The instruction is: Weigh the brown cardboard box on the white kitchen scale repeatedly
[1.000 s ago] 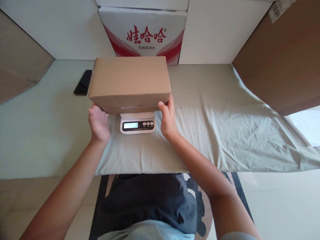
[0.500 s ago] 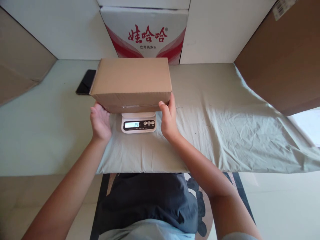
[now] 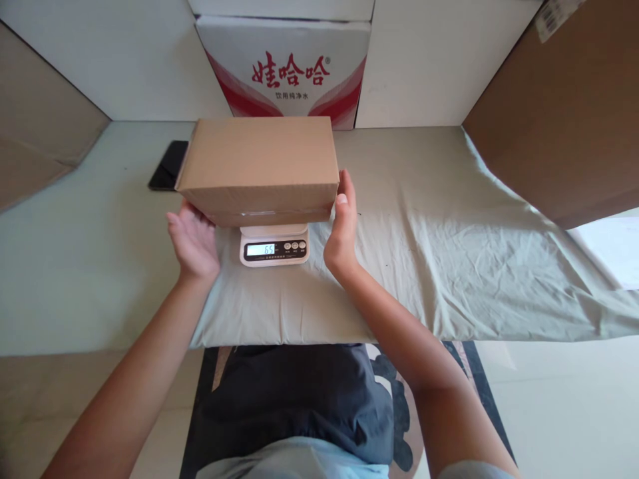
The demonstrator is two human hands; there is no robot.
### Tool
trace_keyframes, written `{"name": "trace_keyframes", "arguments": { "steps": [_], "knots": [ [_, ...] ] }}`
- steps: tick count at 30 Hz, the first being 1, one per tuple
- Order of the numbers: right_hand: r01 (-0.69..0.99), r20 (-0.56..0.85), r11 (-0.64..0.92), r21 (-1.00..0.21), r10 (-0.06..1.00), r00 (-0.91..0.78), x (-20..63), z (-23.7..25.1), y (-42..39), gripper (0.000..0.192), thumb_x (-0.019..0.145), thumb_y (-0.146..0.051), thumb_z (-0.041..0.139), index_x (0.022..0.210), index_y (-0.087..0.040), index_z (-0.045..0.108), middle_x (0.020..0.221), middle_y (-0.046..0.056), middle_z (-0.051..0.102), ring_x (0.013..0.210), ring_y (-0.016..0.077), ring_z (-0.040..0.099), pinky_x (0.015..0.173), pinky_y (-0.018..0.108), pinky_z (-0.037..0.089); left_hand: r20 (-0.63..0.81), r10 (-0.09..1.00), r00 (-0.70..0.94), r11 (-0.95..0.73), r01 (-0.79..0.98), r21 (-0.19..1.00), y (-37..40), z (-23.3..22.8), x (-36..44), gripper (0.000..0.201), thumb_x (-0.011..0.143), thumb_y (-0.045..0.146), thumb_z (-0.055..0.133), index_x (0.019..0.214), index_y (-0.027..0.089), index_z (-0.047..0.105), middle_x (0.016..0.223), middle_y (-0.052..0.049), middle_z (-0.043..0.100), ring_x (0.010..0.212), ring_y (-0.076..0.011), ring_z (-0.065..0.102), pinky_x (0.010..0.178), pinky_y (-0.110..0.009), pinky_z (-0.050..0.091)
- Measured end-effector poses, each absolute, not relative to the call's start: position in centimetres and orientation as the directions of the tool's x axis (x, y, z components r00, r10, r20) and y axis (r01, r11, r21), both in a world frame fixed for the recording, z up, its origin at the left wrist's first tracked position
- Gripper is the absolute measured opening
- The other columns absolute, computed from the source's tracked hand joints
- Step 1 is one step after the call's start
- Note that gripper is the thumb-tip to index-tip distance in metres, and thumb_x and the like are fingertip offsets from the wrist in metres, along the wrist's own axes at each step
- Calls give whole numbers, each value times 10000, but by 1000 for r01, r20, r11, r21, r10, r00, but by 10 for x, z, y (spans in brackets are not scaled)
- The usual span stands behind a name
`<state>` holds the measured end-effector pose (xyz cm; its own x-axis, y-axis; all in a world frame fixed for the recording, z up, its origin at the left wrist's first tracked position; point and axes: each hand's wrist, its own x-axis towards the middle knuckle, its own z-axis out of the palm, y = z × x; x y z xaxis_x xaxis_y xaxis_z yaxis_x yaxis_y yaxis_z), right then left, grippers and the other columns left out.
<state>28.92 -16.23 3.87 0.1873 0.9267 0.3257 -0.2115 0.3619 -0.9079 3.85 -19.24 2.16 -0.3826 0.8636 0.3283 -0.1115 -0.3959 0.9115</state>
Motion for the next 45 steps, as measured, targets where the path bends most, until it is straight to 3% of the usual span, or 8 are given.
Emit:
{"name": "trace_keyframes", "arguments": {
  "steps": [6, 11, 16, 20, 25, 29, 40, 45],
  "knots": [
    [-257, 277, 334, -907, 932, 232, 291, 41, -161, 771, 999, -846, 497, 1622, -395, 561, 1846, 8, 507, 1827, 325, 359, 1542, 646, 233, 300, 841, -450, -395, -132, 909, -190, 25, 40, 949, 862, 1101, 505, 1291, 313, 812, 1510, -136, 769, 1591, -440, 578, 1376, -605, 401],
    [-257, 253, 313, -915, 937, 241, 293, 43, -160, 813, 995, -872, 502, 1636, -374, 549, 1885, 20, 459, 1842, 303, 331, 1548, 623, 226, 312, 843, -439, -404, -133, 905, -189, 24, 39, 921, 885, 1090, 483, 1244, 314, 825, 1496, -150, 764, 1558, -455, 607, 1386, -654, 374],
    [-212, 280, 325, -921, 935, 218, 294, 38, -155, 796, 993, -891, 461, 1626, -422, 576, 1840, -15, 527, 1821, 330, 366, 1533, 665, 255, 313, 840, -442, -399, -113, 910, -187, 22, 38, 977, 879, 1109, 436, 1245, 289, 821, 1517, -181, 745, 1615, -483, 555, 1369, -693, 382],
    [-176, 312, 339, -924, 936, 164, 296, 35, -151, 810, 994, -897, 444, 1621, -410, 601, 1786, 8, 586, 1787, 363, 415, 1517, 692, 289, 295, 848, -441, -377, -108, 920, -187, 22, 39, 1017, 829, 1147, 433, 1252, 305, 817, 1500, -156, 760, 1630, -468, 540, 1366, -653, 412],
    [-171, 320, 345, -923, 935, 153, 295, 34, -152, 767, 1021, -882, 427, 1596, -413, 625, 1728, 23, 633, 1768, 369, 440, 1501, 716, 307, 273, 873, -405, -347, -120, 930, -190, 24, 38, 911, 838, 1097, 542, 1263, 335, 805, 1507, -135, 758, 1645, -457, 527, 1368, -631, 416],
    [-183, 310, 341, -922, 933, 181, 292, 34, -152, 716, 1016, -875, 445, 1499, -400, 679, 1680, 36, 670, 1759, 363, 454, 1492, 723, 337, 259, 879, -401, -323, -98, 941, -192, 27, 39, 972, 831, 1125, 480, 1332, 349, 783, 1538, -127, 748, 1676, -442, 496, 1392, -620, 394],
    [-184, 257, 289, -940, 950, 177, 293, 43, -155, 726, 954, -901, 521, 1429, -388, 720, 1650, 31, 700, 1773, 365, 449, 1493, 651, 392, 296, 862, -411, -366, -102, 925, -189, 21, 40, 1016, 859, 1129, 420, 1322, 314, 813, 1524, -157, 757, 1620, -459, 552, 1350, -626, 430],
    [-168, 294, 318, -933, 944, 153, 291, 48, -157, 710, 954, -911, 513, 1332, -358, 747, 1529, 58, 760, 1708, 371, 533, 1449, 592, 474, 314, 870, -381, -380, -110, 918, -190, 21, 41, 1037, 841, 1149, 412, 1321, 320, 808, 1483, -150, 768, 1568, -444, 582, 1305, -601, 454]
  ]
}}
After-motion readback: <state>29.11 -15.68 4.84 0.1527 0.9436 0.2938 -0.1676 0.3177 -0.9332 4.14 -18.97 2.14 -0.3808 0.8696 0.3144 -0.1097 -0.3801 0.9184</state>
